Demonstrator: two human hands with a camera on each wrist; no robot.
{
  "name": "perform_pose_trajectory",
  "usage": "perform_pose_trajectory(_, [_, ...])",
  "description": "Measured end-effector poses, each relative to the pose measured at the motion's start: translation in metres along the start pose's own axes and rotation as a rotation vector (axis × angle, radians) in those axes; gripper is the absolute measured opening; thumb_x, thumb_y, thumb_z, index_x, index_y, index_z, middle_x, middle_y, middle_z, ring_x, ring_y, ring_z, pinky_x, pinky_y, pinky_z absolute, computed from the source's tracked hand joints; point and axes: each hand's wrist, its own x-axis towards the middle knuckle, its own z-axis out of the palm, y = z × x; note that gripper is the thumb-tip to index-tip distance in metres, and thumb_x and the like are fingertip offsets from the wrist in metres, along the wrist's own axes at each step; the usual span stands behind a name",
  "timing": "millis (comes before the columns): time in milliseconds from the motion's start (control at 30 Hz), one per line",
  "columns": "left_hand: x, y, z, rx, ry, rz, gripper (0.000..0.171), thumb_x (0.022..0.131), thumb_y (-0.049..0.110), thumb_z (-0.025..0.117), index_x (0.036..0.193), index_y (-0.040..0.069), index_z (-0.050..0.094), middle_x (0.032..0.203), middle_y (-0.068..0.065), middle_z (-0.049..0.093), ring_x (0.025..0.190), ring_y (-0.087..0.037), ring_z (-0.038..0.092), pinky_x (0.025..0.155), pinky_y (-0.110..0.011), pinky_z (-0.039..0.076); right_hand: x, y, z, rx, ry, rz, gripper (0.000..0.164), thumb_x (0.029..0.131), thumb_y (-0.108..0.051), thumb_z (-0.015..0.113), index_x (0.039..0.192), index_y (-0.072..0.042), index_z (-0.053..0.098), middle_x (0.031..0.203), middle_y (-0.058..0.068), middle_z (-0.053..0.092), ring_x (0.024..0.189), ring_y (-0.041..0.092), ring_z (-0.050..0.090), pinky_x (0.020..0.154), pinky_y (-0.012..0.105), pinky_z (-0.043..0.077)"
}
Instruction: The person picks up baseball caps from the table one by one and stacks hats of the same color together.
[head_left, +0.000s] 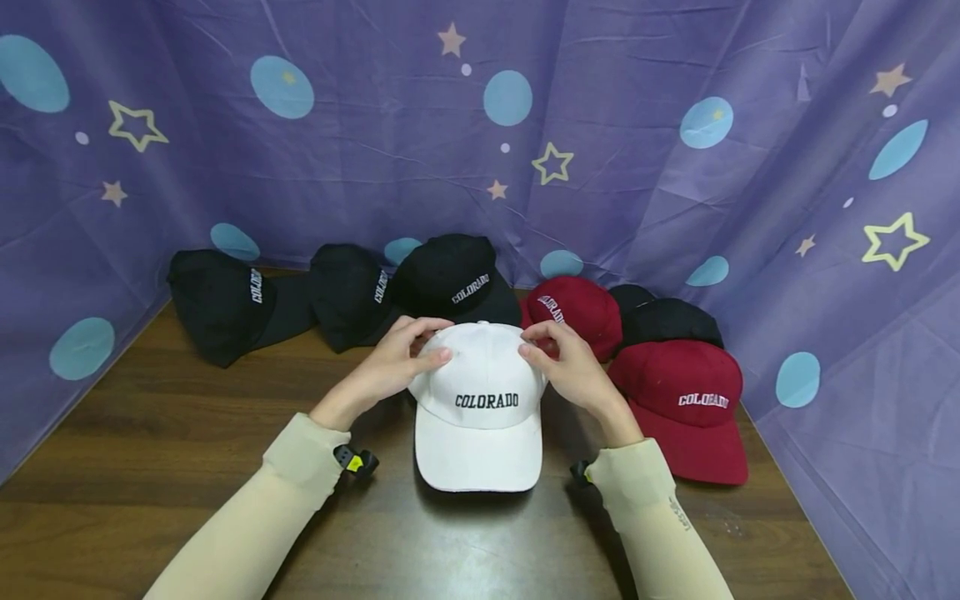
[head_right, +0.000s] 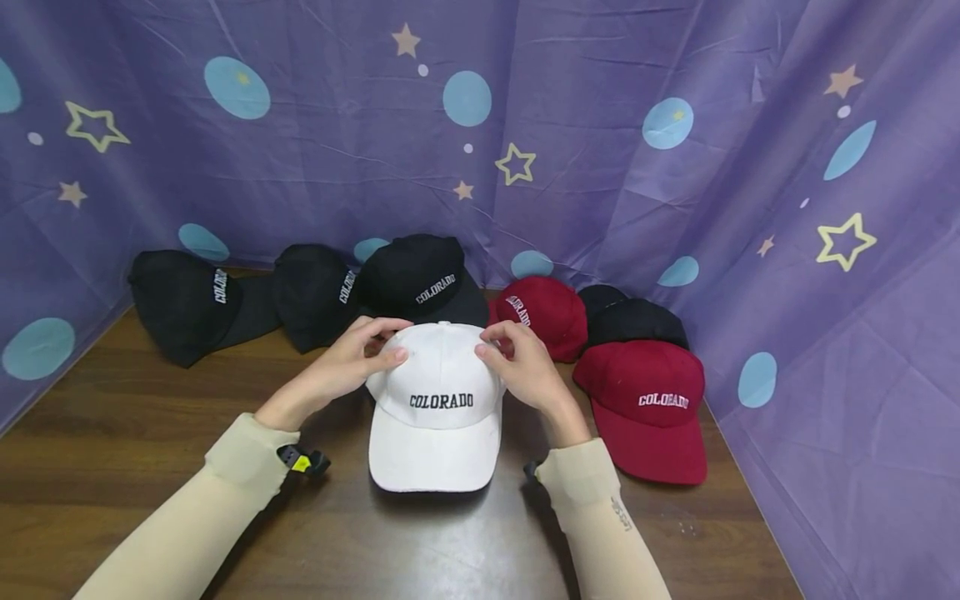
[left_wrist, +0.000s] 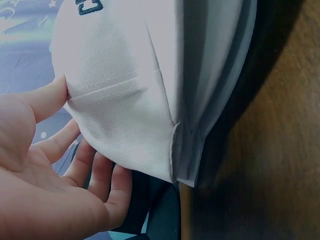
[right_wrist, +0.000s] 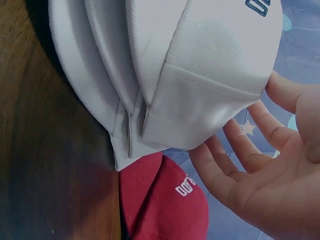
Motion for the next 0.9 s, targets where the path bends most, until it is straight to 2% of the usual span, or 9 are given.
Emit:
perform_pose_trajectory(167, [-0.002, 0.003, -0.005, 0.014, -0.004, -0.011, 0.054, 0.1, 0.035, 0.076, 0.149, 0.019, 0.059, 0.135, -0.011, 0.051, 0.122, -0.03, 0.05, 0.101, -0.042, 0.046, -0.001, -0.003, -0.005, -0.015, -0.005, 0.001, 0.032, 0.102, -0.023, 0.074, 0.129, -0.008, 0.067, 0.129, 0.016, 0.063, 0.112, 0.032, 0.064, 0.092, 0.046, 0.06])
perform_pose_trajectory(333, [-0.004, 0.006, -0.011, 0.006, -0.021, -0.006, 0.053, 0.099, 0.036, 0.077, 0.146, 0.019, 0.061, 0.138, -0.012, 0.053, 0.122, -0.031, 0.053, 0.097, -0.041, 0.049, -0.002, -0.005, -0.008, -0.038, -0.013, -0.003, 0.032, 0.101, -0.024, 0.075, 0.129, -0.009, 0.068, 0.126, 0.012, 0.065, 0.112, 0.031, 0.063, 0.09, 0.043, 0.06])
perform_pose_trajectory(533, [-0.004, 0.006, -0.016, 0.008, -0.032, 0.013, 0.05, 0.1, 0.036, 0.076, 0.145, 0.019, 0.063, 0.14, -0.009, 0.055, 0.124, -0.03, 0.053, 0.103, -0.045, 0.048, -0.004, -0.008, -0.012, -0.038, -0.019, -0.001, 0.032, 0.101, -0.025, 0.074, 0.128, -0.01, 0.068, 0.129, 0.011, 0.065, 0.119, 0.032, 0.063, 0.098, 0.049, 0.058])
perform_pose_trajectory(700, [-0.002, 0.005, -0.021, 0.03, 0.011, 0.027, 0.048, 0.105, 0.035, 0.07, 0.147, 0.015, 0.06, 0.144, -0.011, 0.059, 0.127, -0.031, 0.054, 0.105, -0.049, 0.047, -0.005, -0.011, -0.017, -0.019, -0.013, 0.002, 0.033, 0.101, -0.025, 0.074, 0.13, -0.01, 0.066, 0.132, 0.011, 0.065, 0.124, 0.031, 0.064, 0.105, 0.05, 0.056])
perform_pose_trajectory(900, [-0.003, 0.002, -0.03, 0.033, 0.066, 0.018, 0.046, 0.107, 0.035, 0.067, 0.148, 0.016, 0.059, 0.147, -0.013, 0.058, 0.13, -0.033, 0.053, 0.107, -0.051, 0.046, -0.007, -0.017, -0.024, 0.01, 0.004, -0.013, 0.032, 0.103, -0.022, 0.073, 0.13, -0.009, 0.065, 0.132, 0.012, 0.067, 0.122, 0.031, 0.068, 0.104, 0.049, 0.057])
